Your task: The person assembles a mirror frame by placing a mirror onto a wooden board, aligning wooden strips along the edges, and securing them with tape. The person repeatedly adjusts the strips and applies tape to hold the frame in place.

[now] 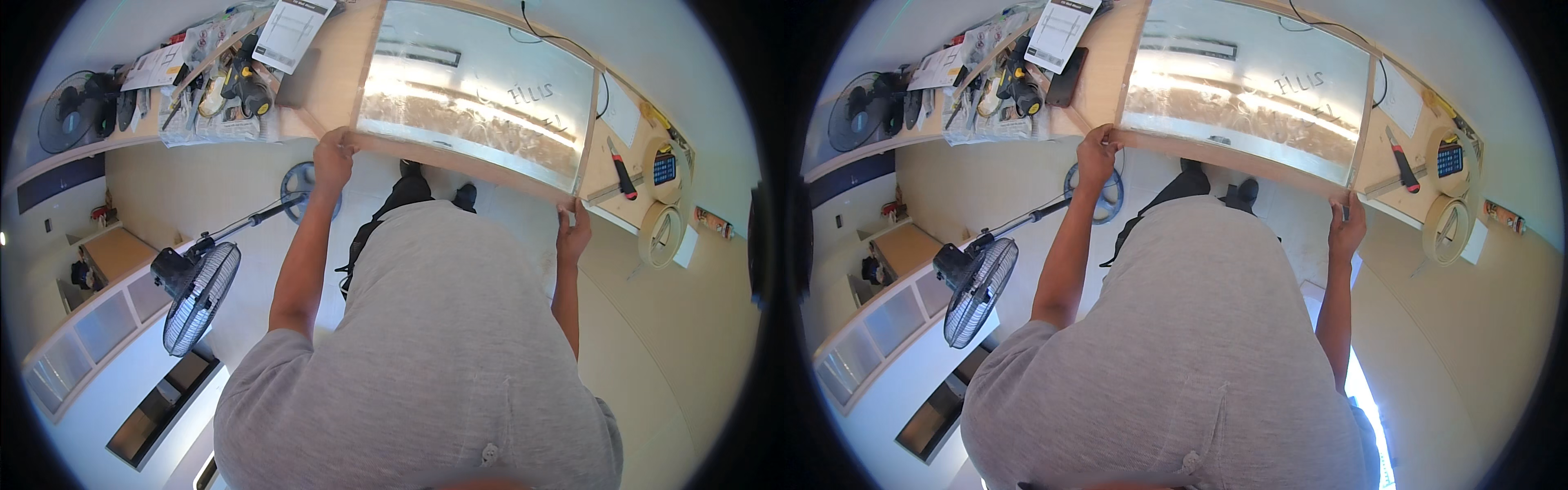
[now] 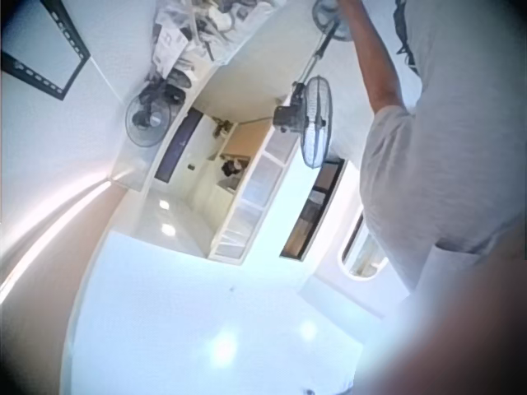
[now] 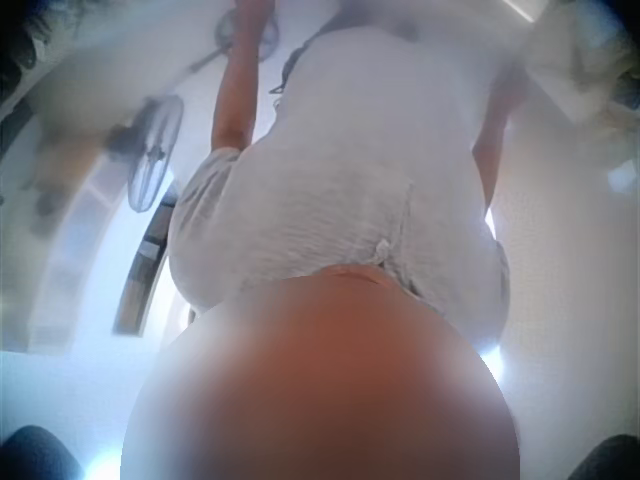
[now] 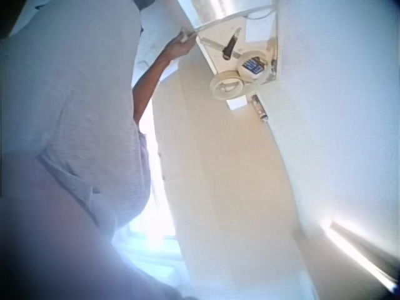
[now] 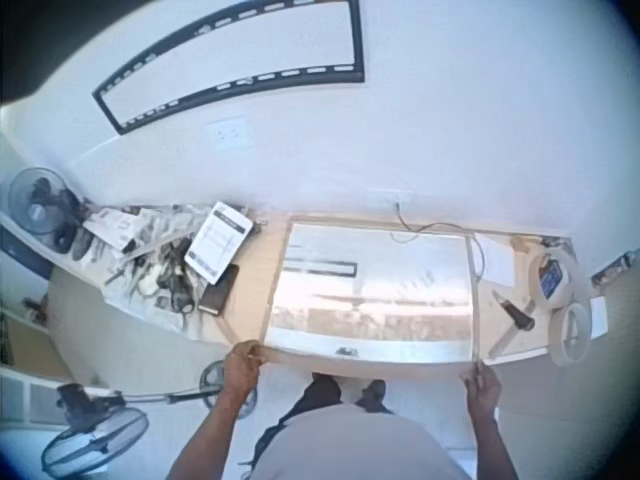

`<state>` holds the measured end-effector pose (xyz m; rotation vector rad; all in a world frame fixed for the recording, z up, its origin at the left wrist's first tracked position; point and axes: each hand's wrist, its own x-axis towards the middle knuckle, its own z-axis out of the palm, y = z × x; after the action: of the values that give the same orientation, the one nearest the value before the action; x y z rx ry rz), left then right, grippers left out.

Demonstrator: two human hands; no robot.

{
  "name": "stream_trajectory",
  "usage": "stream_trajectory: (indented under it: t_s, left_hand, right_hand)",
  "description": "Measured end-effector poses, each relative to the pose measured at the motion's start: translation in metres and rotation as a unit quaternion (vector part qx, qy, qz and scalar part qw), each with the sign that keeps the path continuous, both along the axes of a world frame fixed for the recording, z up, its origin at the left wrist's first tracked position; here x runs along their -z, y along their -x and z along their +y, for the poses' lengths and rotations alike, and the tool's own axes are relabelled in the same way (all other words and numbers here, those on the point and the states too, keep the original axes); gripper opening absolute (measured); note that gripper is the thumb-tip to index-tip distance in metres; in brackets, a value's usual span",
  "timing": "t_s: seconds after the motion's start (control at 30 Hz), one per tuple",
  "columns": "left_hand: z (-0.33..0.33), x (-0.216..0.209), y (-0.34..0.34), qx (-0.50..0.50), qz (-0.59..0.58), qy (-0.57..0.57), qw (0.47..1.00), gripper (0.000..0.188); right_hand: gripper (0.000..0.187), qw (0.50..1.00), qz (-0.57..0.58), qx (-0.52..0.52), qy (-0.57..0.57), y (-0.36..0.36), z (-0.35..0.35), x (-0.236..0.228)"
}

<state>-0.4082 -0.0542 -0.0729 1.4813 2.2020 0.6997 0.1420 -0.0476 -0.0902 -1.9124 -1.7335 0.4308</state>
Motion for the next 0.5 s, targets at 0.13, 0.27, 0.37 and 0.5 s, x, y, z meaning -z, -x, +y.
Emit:
stream_trajectory:
  t_s: [0.13, 0.27, 0.37, 0.5]
  left_hand:
    - [-0.004, 0.018, 0.010, 0.015, -0.020, -0.013, 1.000, 0.042]
    - [0.004, 0.013, 0.017, 0.075, 0.010, -0.025, 0.997, 0.050]
    - [0.009, 0.000, 0.019, 0.092, 0.004, 0.031, 0.995, 0.054]
    - [0.016, -0.004, 0.023, 0.155, 0.060, 0.051, 0.985, 0.056]
  right_hand:
    - [0.041, 1.000, 0.011, -0.006, 0.012, -0.001, 0.003, 0.000]
    - [0.050, 0.999, -0.033, 0.020, 0.014, -0.001, 0.006, -0.004]
    - [0.053, 0.999, -0.012, 0.040, 0.028, 0.006, 0.004, -0.015]
    - [0.054, 0.998, -0.008, 0.055, 0.024, 0.015, 0.004, -0.020]
